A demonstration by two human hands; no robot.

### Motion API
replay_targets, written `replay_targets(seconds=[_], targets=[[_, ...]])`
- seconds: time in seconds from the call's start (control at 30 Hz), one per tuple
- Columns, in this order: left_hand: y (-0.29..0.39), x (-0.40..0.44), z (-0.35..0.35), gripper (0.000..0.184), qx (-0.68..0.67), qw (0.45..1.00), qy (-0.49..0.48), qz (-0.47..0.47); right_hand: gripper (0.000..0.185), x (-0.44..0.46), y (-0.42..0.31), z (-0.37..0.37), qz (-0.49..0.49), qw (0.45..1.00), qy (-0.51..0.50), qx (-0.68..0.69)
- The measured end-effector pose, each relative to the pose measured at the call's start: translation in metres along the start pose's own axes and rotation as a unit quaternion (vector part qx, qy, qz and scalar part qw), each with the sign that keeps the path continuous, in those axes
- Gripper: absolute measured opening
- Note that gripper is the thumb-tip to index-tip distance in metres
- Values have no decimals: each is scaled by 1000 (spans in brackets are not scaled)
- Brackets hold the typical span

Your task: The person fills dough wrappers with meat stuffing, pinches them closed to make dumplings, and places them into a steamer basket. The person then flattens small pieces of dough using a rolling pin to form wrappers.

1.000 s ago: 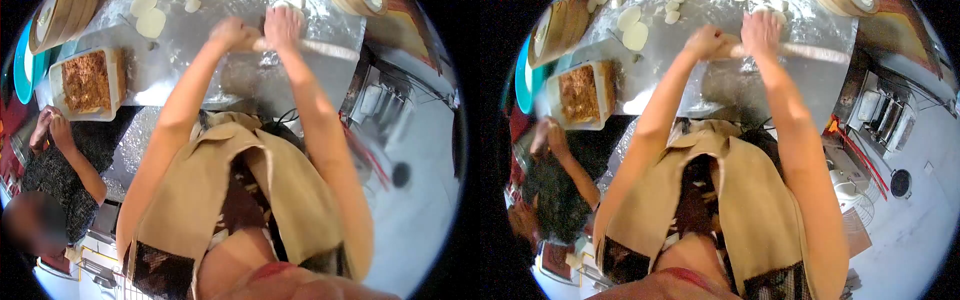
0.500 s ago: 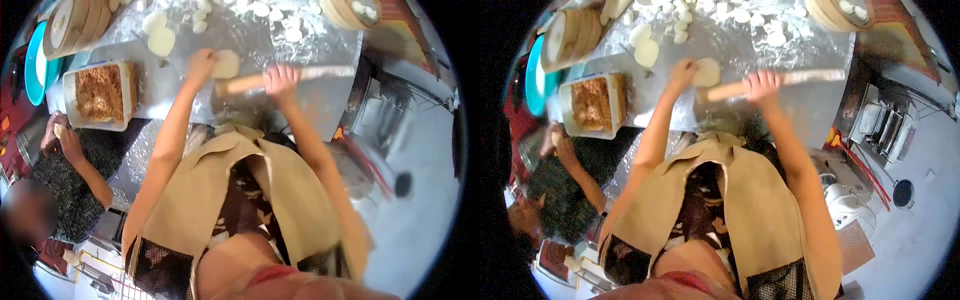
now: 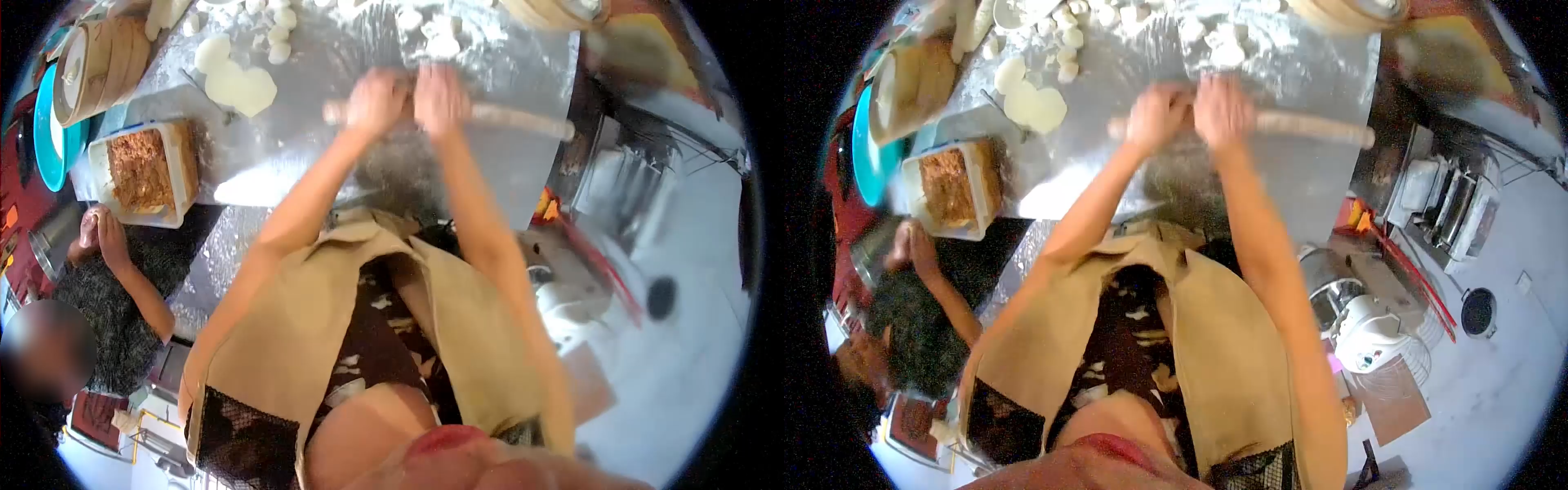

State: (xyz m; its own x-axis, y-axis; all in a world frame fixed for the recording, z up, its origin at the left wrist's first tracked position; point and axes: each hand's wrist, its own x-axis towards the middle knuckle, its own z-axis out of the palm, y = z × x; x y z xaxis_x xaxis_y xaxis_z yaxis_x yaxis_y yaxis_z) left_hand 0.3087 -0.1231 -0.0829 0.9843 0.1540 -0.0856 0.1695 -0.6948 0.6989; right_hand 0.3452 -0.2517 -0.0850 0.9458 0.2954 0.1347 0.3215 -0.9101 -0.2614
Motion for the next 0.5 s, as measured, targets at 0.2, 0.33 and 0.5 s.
replay_targets(seconds=[0.2, 0.33, 0.5], targets=[[-13, 7, -38, 25, -70, 982, -137, -113, 35, -22, -14, -24, -78, 993, 80, -29], [-14, 24, -26, 22, 18, 984, -123, -131, 35, 33, -24, -2, -4, 997, -53, 46], [-40, -15, -51, 22, -62, 984, -117, -116, 37, -40, -10, -9, -91, 995, -38, -13]])
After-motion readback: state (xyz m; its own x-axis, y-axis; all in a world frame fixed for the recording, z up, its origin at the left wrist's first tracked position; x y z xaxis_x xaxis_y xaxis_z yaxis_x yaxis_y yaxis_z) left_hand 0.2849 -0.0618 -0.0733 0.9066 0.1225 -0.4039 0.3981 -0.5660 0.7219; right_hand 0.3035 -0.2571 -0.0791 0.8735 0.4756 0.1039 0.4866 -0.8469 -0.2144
